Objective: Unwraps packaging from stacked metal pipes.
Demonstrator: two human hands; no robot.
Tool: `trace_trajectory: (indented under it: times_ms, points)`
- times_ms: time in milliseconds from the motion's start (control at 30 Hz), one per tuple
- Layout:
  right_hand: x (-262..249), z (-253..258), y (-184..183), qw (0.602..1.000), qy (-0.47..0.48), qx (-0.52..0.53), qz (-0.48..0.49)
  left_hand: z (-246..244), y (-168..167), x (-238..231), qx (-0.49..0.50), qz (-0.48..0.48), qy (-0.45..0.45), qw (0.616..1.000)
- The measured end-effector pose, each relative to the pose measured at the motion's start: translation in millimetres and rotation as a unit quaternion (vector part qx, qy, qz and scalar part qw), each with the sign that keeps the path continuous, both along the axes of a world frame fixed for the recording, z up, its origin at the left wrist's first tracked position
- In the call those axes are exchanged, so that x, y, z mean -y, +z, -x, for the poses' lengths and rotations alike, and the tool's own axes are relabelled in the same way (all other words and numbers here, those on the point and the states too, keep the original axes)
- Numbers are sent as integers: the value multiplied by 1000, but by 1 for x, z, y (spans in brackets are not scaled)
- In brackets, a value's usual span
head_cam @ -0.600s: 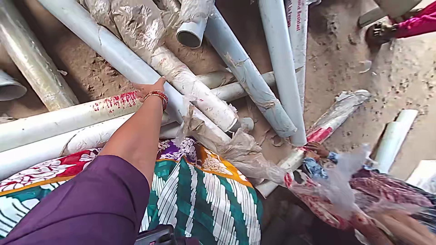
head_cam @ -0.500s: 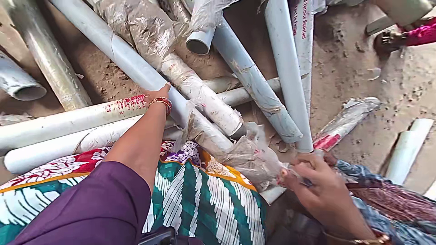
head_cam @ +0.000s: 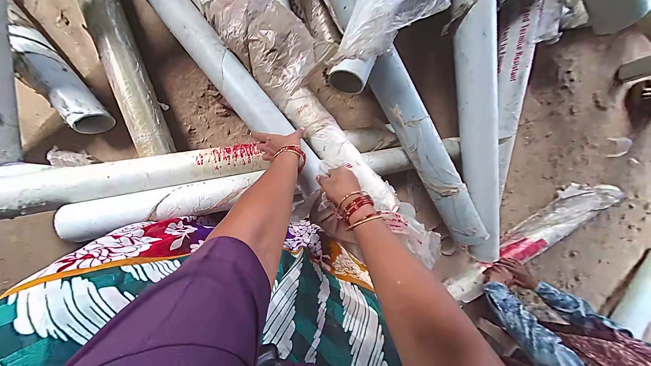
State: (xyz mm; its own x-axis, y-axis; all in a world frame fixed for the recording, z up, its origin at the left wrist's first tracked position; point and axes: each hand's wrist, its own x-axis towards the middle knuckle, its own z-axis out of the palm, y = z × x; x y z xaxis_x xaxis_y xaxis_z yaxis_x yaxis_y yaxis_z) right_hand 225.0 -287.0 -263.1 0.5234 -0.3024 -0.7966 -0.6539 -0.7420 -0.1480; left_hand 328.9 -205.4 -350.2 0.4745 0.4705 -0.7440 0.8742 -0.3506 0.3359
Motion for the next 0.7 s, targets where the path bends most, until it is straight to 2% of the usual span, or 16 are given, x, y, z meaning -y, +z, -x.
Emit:
trace_trajectory:
  times_ms: [133,233,500,567,633,700]
  points:
    - [17,43,2,991,-78,97,-49,6,1,-4,15,9,11,1000]
    - [7,55,10,988,-97,115,-40,8,3,-16,35,18,-3,999]
    - [20,98,44,975,-139,165,-48,16,-6,-32,66,48,-22,996]
    - [30,125,59,969,-120,207,-68,23,-13,-44,69,53,-46,995]
    - [50,168,80,958,-59,270,-74,20,-19,-54,74,52,-91,992]
    - [82,221,116,959,-45,278,-15,17,-26,-67,79,51,-143,985]
